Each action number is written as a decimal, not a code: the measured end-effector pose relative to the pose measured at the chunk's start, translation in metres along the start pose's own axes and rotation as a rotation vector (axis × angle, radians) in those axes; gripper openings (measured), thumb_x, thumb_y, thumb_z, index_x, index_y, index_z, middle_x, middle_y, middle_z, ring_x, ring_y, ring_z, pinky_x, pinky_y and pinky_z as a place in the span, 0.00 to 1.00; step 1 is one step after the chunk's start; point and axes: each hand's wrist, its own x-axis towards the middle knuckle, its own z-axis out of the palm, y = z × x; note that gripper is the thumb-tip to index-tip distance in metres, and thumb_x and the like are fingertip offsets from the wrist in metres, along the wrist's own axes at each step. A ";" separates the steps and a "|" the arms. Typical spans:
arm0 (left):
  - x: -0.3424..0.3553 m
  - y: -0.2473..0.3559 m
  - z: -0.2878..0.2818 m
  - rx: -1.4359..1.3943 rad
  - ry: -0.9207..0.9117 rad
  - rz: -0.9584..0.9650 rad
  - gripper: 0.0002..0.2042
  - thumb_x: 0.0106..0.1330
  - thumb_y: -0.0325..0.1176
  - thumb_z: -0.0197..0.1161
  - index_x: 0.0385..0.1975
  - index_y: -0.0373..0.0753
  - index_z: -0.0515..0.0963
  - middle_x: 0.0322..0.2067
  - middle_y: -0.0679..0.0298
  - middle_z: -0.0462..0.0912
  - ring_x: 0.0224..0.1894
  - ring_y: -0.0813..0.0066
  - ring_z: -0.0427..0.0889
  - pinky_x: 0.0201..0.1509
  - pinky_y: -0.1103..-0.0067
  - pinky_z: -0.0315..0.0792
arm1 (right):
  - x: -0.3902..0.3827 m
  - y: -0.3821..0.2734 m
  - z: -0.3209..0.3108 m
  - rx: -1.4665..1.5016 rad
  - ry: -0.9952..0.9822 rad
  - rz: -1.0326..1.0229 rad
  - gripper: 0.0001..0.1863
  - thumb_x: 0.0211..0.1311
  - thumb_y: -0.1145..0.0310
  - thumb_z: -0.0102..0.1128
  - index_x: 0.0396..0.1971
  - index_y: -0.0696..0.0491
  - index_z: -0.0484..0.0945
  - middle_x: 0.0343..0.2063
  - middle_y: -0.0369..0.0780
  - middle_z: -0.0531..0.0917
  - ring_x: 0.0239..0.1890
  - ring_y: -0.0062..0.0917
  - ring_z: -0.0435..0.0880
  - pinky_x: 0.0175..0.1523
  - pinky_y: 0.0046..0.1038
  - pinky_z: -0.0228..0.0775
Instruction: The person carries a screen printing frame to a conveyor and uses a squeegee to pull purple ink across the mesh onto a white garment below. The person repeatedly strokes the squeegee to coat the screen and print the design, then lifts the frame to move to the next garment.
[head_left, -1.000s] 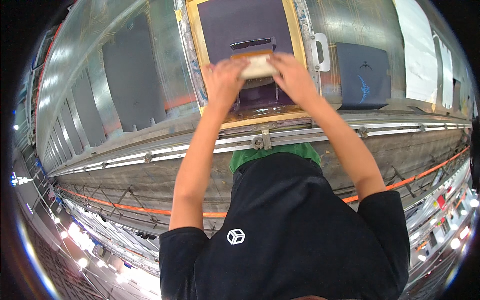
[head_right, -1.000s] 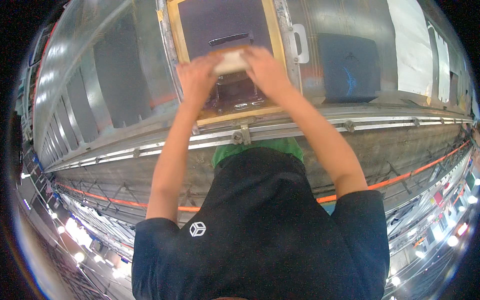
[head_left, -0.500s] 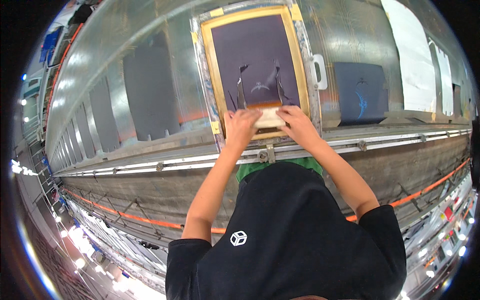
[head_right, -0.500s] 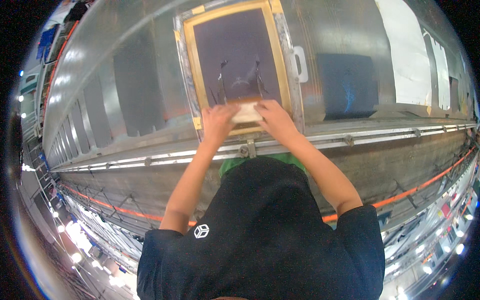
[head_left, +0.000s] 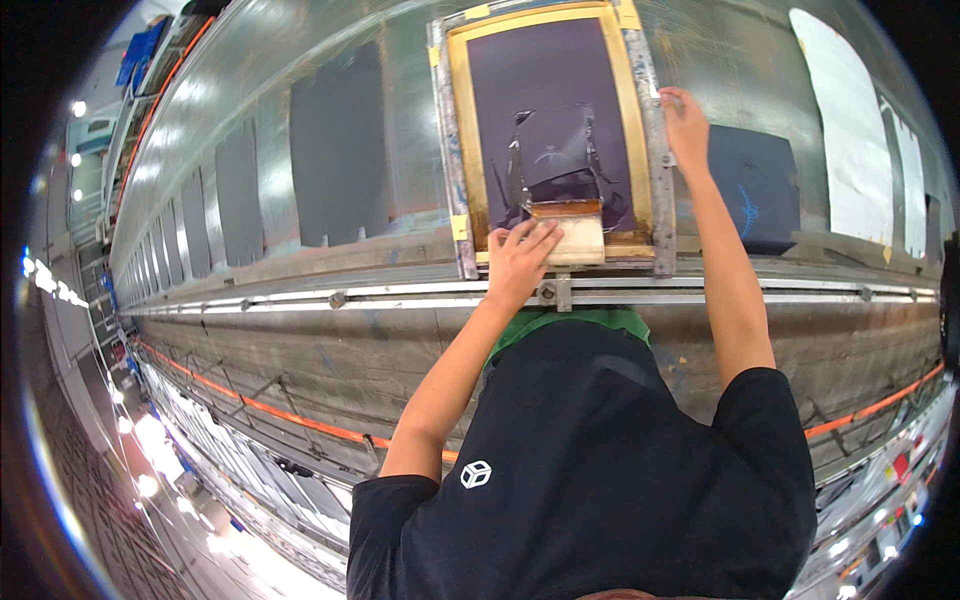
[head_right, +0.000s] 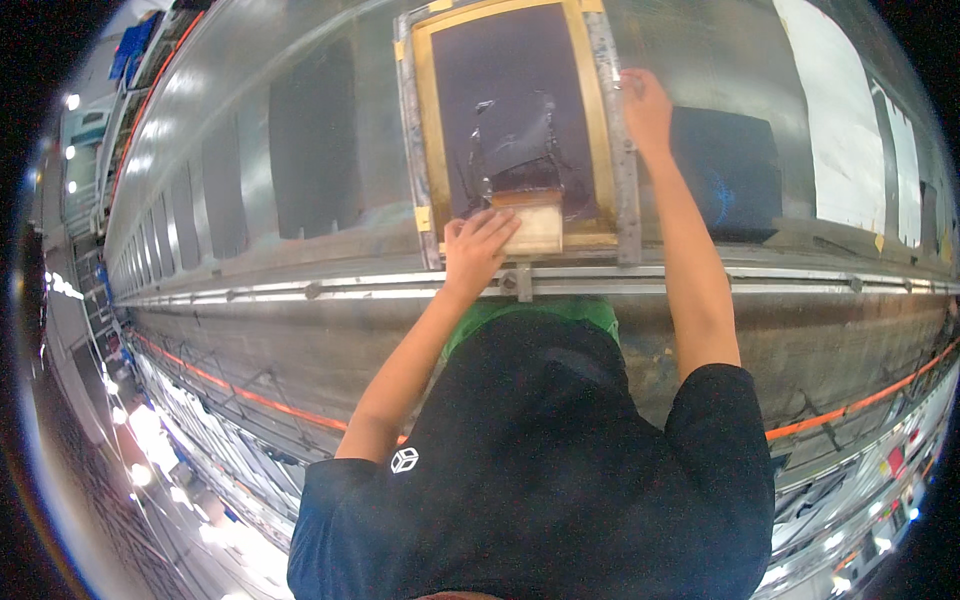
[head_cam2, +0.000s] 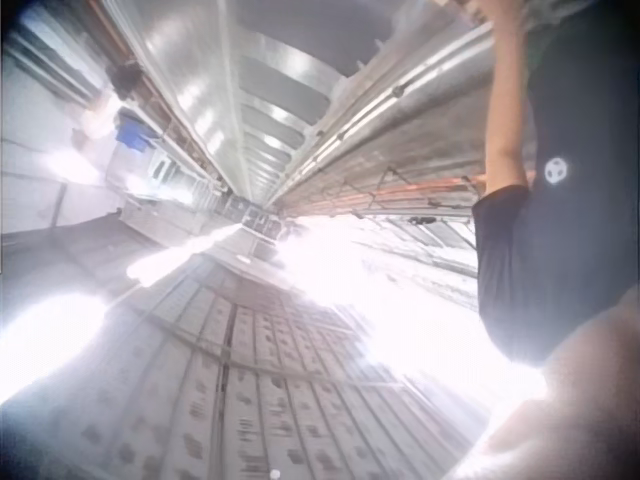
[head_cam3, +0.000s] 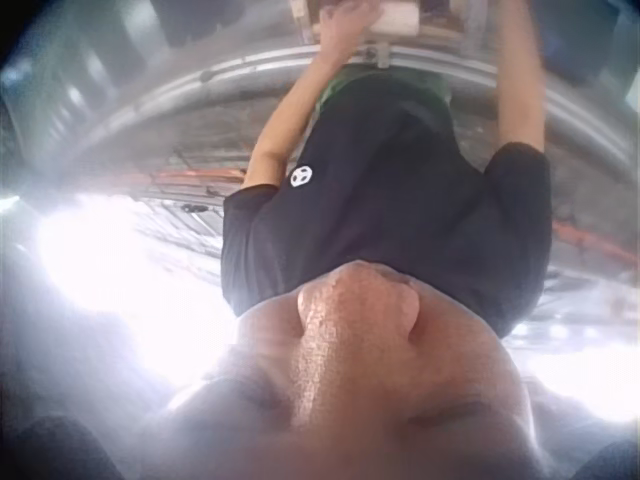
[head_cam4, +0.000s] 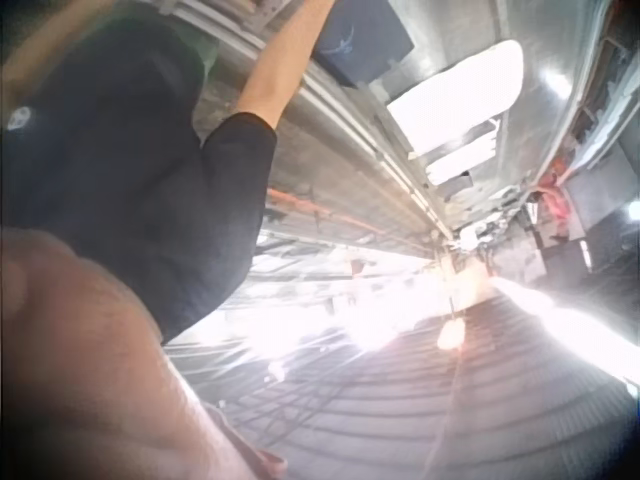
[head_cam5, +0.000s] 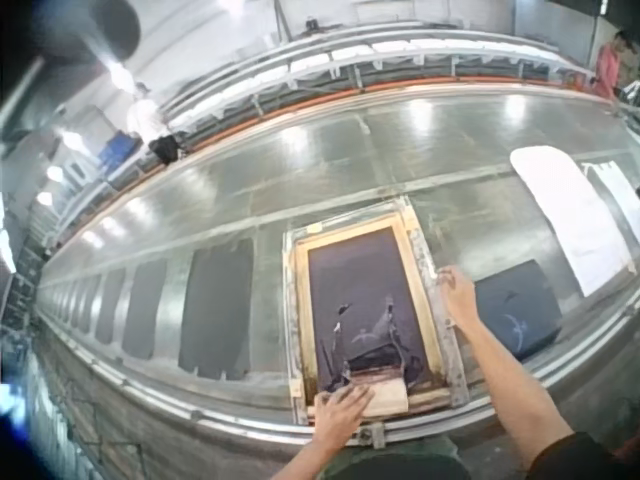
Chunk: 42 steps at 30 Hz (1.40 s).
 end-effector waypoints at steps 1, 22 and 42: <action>-0.007 -0.001 -0.003 -0.001 0.019 -0.004 0.30 0.49 0.29 0.72 0.57 0.52 0.80 0.59 0.75 0.81 0.60 0.71 0.77 0.59 0.63 0.63 | 0.003 -0.010 0.000 -0.065 0.032 -0.027 0.13 0.73 0.58 0.57 0.48 0.47 0.83 0.34 0.43 0.85 0.37 0.30 0.82 0.47 0.30 0.71; -0.186 -0.328 -0.158 -0.002 0.006 -0.121 0.30 0.47 0.27 0.72 0.56 0.50 0.81 0.58 0.76 0.83 0.58 0.72 0.78 0.59 0.65 0.64 | -0.131 -0.248 0.320 0.042 -0.064 0.208 0.13 0.74 0.60 0.55 0.48 0.51 0.82 0.30 0.44 0.84 0.29 0.30 0.80 0.42 0.33 0.71; -0.058 -0.413 -0.186 -0.134 0.040 -0.111 0.20 0.54 0.24 0.70 0.49 0.47 0.84 0.49 0.65 0.88 0.52 0.63 0.85 0.55 0.67 0.74 | -0.136 -0.345 0.320 -0.351 -0.438 -0.540 0.25 0.63 0.51 0.67 0.56 0.48 0.82 0.48 0.40 0.83 0.53 0.37 0.78 0.59 0.42 0.68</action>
